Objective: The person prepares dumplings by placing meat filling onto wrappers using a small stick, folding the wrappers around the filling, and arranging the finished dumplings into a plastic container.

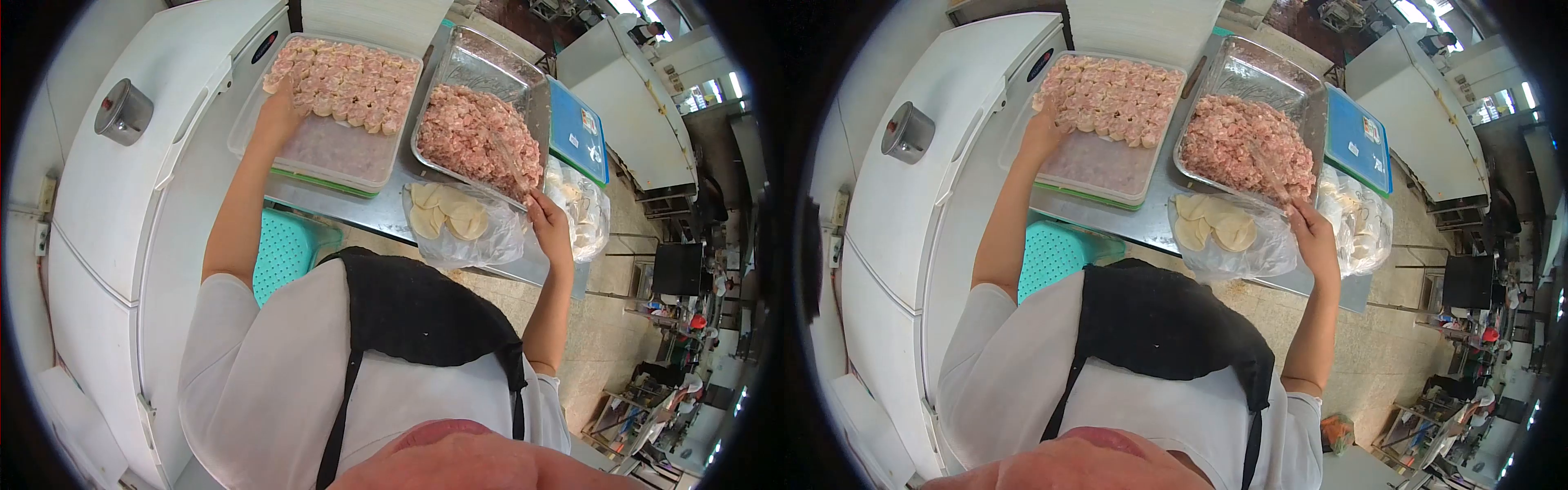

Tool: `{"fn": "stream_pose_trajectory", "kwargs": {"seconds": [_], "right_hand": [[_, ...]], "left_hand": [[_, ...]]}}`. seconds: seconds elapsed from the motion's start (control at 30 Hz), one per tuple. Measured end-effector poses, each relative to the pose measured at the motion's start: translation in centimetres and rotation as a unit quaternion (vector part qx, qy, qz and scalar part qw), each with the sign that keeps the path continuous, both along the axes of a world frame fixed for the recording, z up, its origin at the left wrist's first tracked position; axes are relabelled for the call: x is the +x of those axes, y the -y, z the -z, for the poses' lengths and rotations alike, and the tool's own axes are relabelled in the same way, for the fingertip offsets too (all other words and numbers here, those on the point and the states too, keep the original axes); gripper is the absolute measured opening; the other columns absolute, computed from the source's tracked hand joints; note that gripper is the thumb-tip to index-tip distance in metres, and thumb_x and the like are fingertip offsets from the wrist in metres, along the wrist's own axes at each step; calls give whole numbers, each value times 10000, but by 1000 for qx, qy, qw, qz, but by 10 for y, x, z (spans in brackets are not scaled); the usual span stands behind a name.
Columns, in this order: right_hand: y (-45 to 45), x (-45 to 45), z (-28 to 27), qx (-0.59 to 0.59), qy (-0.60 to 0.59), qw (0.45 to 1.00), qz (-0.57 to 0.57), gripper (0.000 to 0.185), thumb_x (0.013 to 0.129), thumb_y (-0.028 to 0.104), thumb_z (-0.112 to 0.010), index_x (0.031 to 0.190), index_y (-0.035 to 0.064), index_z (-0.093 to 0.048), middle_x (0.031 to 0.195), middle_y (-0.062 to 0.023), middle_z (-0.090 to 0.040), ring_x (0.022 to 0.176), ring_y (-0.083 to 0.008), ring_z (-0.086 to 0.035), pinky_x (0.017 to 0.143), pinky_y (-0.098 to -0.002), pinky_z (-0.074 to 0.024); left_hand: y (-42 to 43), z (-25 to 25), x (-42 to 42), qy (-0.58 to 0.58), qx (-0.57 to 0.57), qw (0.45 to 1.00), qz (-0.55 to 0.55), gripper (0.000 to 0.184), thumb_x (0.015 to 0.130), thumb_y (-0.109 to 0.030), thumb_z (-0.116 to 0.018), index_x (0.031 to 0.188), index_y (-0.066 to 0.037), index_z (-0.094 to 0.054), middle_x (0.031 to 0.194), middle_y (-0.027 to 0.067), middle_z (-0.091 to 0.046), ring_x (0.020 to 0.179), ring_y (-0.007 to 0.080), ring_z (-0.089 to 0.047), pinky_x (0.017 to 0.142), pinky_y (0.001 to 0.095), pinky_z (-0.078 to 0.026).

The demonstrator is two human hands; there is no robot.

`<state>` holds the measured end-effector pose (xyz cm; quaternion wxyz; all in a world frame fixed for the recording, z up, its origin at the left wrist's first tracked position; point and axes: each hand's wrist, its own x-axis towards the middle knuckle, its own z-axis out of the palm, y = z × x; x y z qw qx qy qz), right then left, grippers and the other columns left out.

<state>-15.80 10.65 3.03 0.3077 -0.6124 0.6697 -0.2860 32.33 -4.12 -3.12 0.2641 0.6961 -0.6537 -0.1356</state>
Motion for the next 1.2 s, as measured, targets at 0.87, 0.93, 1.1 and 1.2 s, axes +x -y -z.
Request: {"fn": "stream_pose_trajectory", "kwargs": {"seconds": [0.87,0.93,1.1,1.2], "right_hand": [[69,-94,48,-116,-409,849,-315,165,760,113,-535,708,30,-668,736,-189,-650,731,-341,-658,637,-449,-516],[64,-84,62,-174,-353,856,-335,157,752,131,-548,695,34,-657,719,-181,-642,720,-336,-654,634,-446,-514],[82,-116,-17,-187,-402,822,-357,160,785,139,-544,725,40,-655,698,-156,-632,702,-319,-651,615,-426,-510],[86,-144,-19,-190,-481,792,-324,143,784,119,-546,724,51,-657,689,-145,-631,682,-301,-654,590,-408,-510]], "left_hand": [[-114,8,-253,-93,-29,976,197,203,847,-141,-592,1030,-58,-616,968,102,-599,891,278,-583,798,365,-473],[-120,45,-279,-78,14,972,223,196,834,-166,-616,987,-45,-626,938,118,-593,897,310,-579,796,374,-472],[-124,82,-300,-77,-53,973,213,215,836,-189,-622,960,-14,-630,921,144,-587,908,340,-573,807,392,-469],[-124,75,-283,-103,-4,977,188,235,835,-206,-629,969,-13,-632,945,153,-595,936,344,-574,825,400,-466]]}}
